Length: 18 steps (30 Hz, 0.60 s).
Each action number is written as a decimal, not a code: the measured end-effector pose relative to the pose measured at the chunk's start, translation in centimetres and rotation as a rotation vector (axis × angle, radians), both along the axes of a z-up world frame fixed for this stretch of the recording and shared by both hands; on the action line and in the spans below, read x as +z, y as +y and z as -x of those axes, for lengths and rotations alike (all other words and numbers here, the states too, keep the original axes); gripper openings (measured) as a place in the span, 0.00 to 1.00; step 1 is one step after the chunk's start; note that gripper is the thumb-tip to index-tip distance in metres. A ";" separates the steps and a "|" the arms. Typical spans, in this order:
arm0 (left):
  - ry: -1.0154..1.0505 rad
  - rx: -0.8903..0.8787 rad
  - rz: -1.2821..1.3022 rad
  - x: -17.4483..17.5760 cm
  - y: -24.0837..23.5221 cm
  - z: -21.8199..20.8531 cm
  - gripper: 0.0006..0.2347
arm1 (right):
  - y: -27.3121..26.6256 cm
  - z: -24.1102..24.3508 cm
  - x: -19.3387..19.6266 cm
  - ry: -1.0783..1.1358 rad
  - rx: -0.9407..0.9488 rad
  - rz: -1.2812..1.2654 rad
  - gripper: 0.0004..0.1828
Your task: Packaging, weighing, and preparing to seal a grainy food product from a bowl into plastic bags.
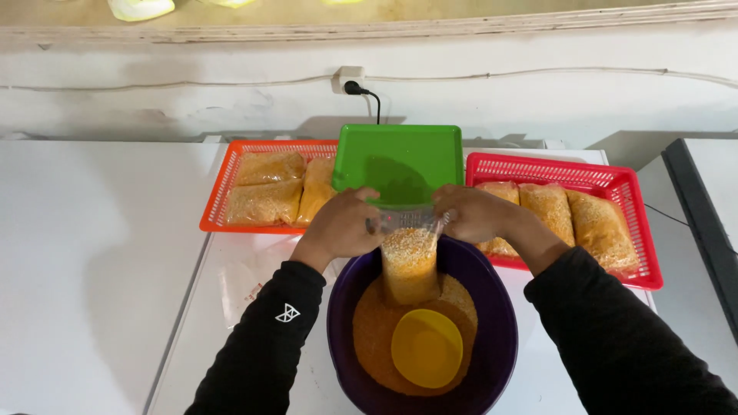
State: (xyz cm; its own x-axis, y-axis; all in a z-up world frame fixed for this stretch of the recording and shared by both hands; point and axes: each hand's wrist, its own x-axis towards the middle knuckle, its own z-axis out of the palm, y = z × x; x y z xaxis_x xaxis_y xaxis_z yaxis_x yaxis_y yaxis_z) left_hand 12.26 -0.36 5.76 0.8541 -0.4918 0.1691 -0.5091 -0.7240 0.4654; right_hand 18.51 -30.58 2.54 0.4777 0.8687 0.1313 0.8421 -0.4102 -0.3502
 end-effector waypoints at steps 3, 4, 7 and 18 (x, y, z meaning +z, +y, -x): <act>-0.018 -0.019 -0.111 0.3 0.2 -0.4 0.08 | 0.0 1.0 2.4 0.315 -0.133 -0.163 0.09; -0.069 -0.048 -0.123 0.1 0.4 -0.6 0.09 | 0.3 1.7 4.1 0.392 -0.128 -0.268 0.09; -0.012 -0.070 -0.035 1.0 0.3 0.4 0.13 | -0.1 1.9 1.7 0.320 -0.245 -0.293 0.07; 0.127 -0.015 0.216 -0.5 0.8 0.3 0.05 | 0.1 2.4 0.1 0.513 -0.446 -0.488 0.07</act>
